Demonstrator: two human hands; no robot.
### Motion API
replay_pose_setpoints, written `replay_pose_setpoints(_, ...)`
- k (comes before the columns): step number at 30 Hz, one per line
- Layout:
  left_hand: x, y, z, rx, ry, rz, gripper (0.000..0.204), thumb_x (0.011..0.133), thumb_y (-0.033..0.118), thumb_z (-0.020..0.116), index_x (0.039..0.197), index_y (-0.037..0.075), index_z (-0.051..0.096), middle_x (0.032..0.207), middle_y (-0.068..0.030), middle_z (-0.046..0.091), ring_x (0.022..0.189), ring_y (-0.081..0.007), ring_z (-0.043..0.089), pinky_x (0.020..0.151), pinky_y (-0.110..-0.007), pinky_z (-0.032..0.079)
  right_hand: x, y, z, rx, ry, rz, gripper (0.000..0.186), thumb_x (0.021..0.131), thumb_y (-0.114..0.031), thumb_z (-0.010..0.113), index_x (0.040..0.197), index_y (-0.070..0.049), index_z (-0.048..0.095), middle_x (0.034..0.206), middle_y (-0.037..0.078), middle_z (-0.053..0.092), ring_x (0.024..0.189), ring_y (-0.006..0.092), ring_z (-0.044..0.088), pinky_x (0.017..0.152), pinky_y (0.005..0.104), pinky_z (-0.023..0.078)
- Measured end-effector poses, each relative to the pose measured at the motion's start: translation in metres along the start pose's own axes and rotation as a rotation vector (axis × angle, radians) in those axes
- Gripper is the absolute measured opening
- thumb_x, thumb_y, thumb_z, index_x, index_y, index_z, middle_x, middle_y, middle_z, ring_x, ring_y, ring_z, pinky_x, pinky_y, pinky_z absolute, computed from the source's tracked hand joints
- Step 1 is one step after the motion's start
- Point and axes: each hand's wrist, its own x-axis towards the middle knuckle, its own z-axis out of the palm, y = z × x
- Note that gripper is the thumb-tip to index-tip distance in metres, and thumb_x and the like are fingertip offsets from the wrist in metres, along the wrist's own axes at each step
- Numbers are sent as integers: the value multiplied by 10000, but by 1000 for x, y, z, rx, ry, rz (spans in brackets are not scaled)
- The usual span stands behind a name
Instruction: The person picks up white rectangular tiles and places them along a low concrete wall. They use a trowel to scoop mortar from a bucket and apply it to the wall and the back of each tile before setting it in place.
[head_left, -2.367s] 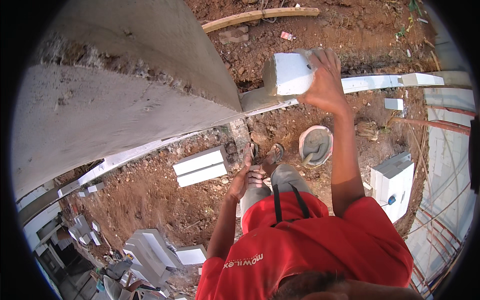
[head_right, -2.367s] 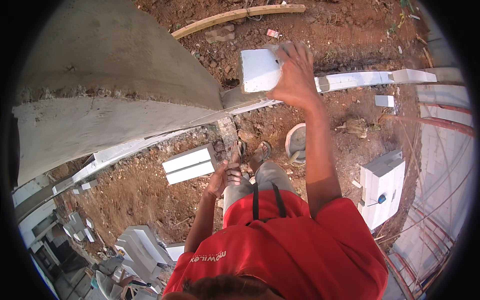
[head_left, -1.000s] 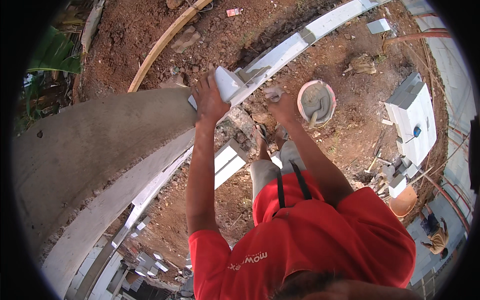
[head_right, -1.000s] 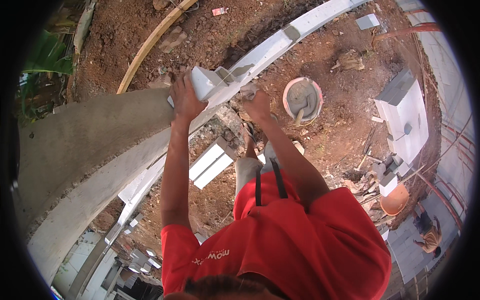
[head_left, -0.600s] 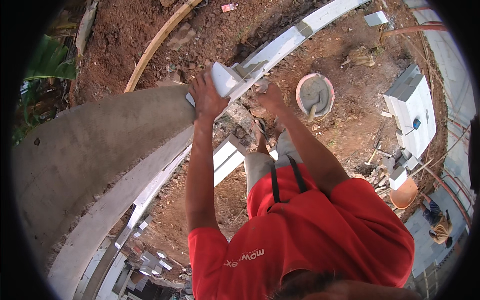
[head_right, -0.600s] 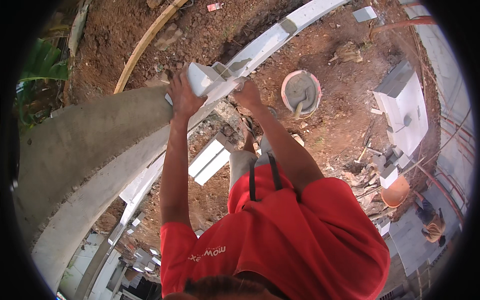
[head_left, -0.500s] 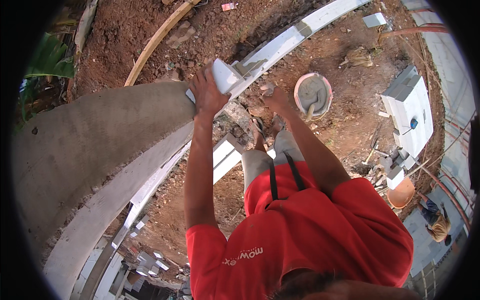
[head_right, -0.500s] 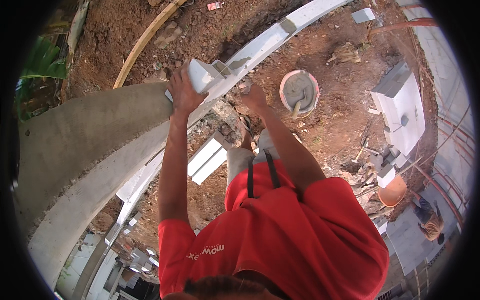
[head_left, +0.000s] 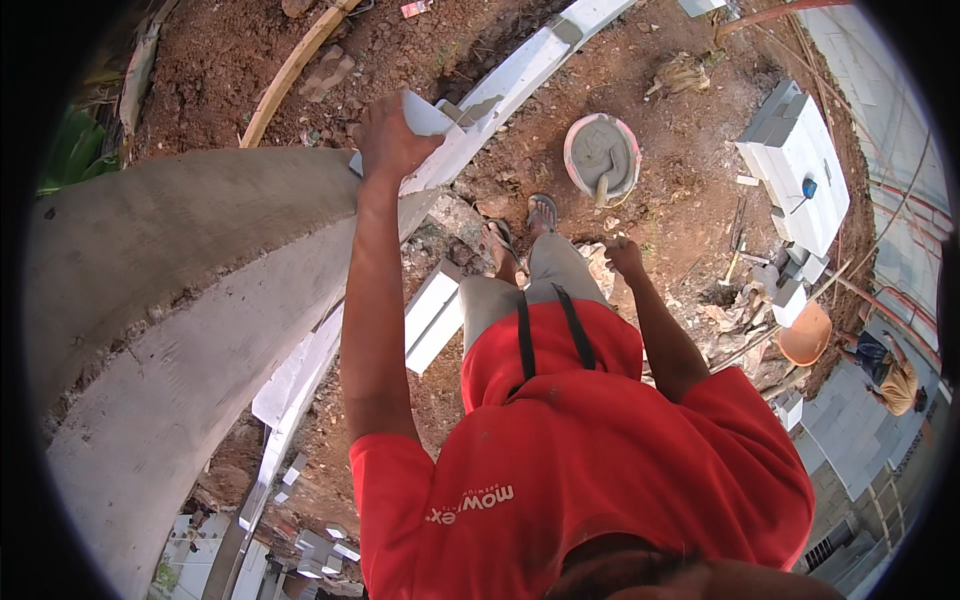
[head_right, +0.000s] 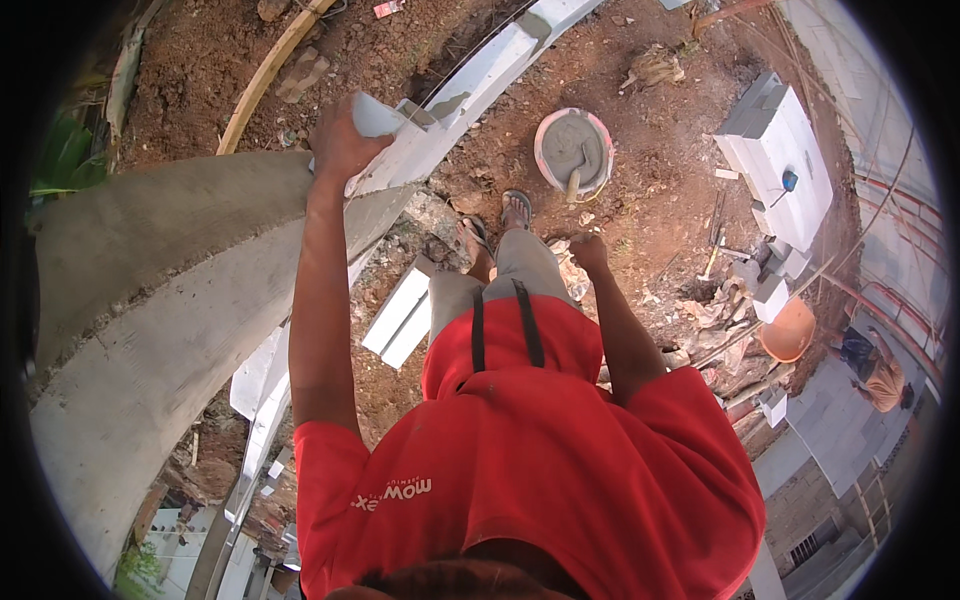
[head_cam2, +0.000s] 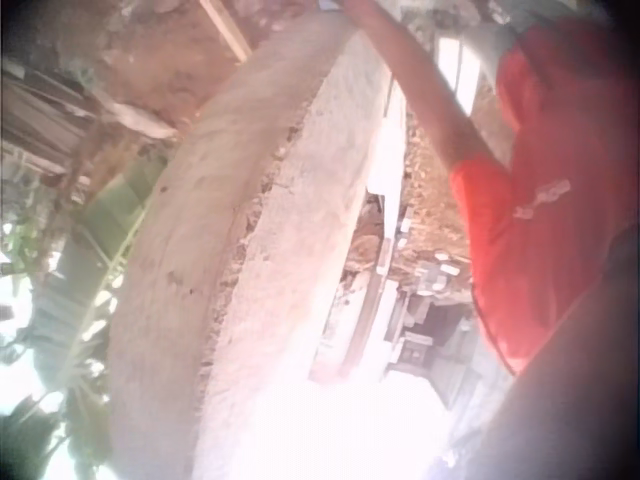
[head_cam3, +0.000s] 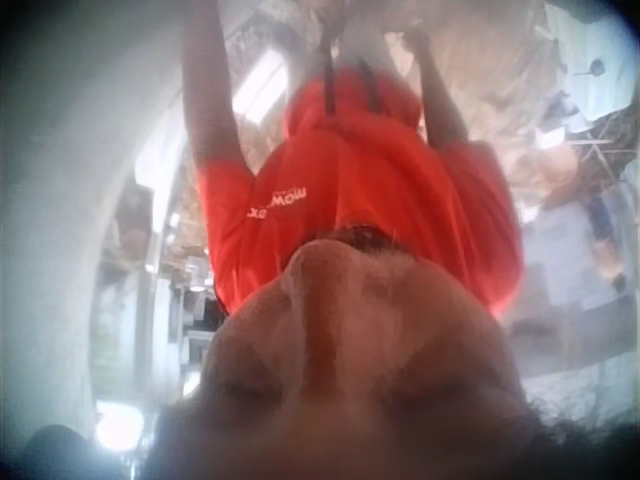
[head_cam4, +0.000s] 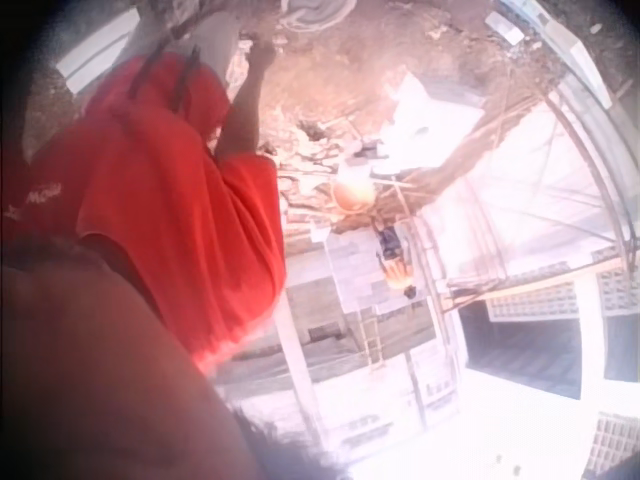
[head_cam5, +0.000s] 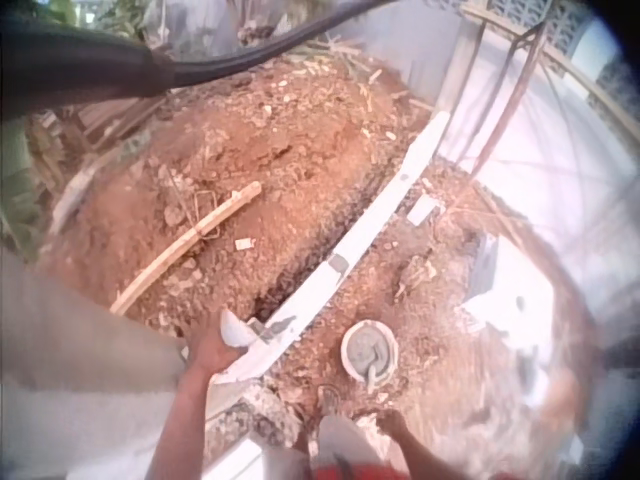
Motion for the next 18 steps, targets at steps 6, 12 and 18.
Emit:
replay_pose_setpoints(6, -1, 3, -4, -28, -86, -9, 1095, 632, 318, 860, 1550, 36, 334, 1533, -267, 420, 1434, -423, 389, 1187, -477, 350, -57, 60, 33, 211, -49, 162, 313, 912, -139, 589, 1199, -41, 663, 929, 68, 715, 738, 166, 670, 653, 301, 530)
replay_pose_setpoints(12, 5, 4, 0, -241, 7, 28, 1132, 561, 286, 877, 1529, 12, 356, 1463, -274, 492, 1364, -453, 457, 1140, -487, 403, -81, 84, 40, 262, 72, 141, 280, 938, -187, 583, 1149, -51, 705, 978, 60, 722, 841, 154, 663, 736, 310, 528)
replay_pose_setpoints(18, 15, -17, 7, -245, -124, 33, 1052, 557, 340, 893, 1474, 47, 467, 1363, -249, 562, 1303, -387, 532, 1087, -472, 450, -70, 72, 15, 281, 95, 117, 197, 881, -116, 643, 1043, -13, 689, 862, 74, 690, 683, 183, 651, 589, 312, 526)
